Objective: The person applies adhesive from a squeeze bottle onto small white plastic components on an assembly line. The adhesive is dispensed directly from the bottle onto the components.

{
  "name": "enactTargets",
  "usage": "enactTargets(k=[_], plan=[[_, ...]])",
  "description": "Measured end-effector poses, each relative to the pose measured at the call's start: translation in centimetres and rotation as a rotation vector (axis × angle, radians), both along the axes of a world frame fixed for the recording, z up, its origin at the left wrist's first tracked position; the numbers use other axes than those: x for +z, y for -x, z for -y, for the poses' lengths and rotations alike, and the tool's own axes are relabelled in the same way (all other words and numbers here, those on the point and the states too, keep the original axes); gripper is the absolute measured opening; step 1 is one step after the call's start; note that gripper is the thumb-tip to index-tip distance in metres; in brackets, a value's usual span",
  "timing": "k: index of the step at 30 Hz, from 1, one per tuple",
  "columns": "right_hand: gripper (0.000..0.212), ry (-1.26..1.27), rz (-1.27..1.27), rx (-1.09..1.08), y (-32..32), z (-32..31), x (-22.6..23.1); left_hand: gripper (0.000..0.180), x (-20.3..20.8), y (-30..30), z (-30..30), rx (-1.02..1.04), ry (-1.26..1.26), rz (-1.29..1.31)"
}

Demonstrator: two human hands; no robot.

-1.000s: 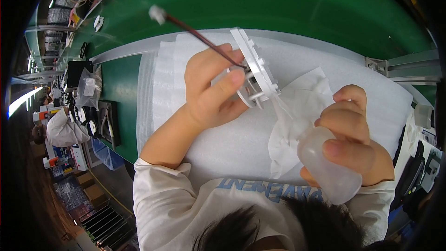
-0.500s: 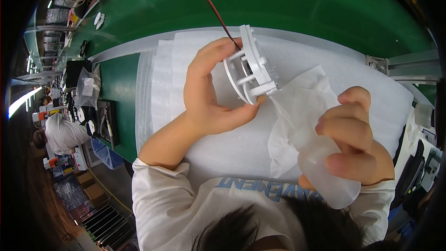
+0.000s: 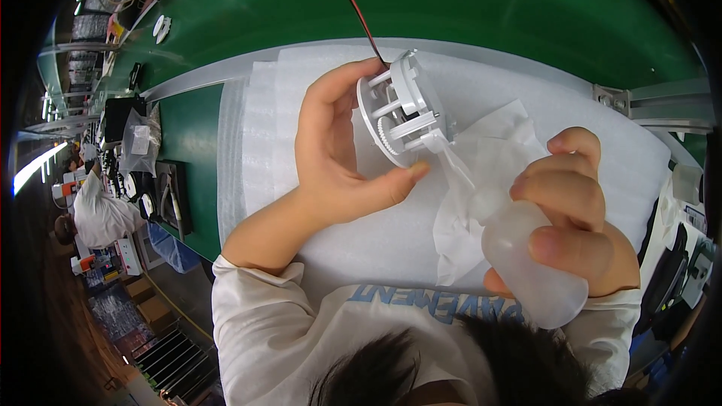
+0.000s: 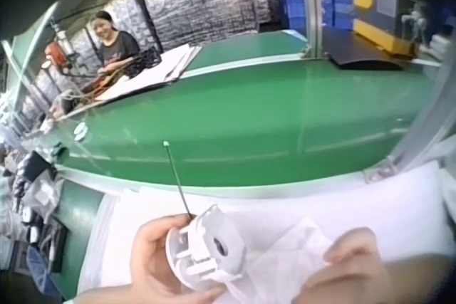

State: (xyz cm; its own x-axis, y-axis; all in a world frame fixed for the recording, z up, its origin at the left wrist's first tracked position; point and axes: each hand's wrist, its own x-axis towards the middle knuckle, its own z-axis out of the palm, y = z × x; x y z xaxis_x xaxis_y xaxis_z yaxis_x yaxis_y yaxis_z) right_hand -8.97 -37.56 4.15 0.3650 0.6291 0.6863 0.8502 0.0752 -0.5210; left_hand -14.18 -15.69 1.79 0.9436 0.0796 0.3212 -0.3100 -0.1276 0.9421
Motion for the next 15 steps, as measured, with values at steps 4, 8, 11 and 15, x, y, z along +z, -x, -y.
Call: enactTargets(k=[4,8,11,15], plan=[[0.046,-0.001,0.029,-0.019,0.06,-0.13,-0.24,0.076,-0.02,-0.09,0.04,0.002,0.029,-0.022],[0.046,-0.023,0.032,-0.022,0.0,-0.35,-0.55,0.075,0.07,-0.35,-0.2,-0.052,0.096,-0.017],[0.046,-0.039,0.02,-0.037,0.1,-0.49,-0.62,0.073,0.53,-0.22,0.19,-0.099,0.309,-0.129],[0.046,-0.05,0.03,-0.031,0.13,-0.61,-0.75,0.07,0.88,-0.25,0.35,-0.123,0.476,-0.22]])
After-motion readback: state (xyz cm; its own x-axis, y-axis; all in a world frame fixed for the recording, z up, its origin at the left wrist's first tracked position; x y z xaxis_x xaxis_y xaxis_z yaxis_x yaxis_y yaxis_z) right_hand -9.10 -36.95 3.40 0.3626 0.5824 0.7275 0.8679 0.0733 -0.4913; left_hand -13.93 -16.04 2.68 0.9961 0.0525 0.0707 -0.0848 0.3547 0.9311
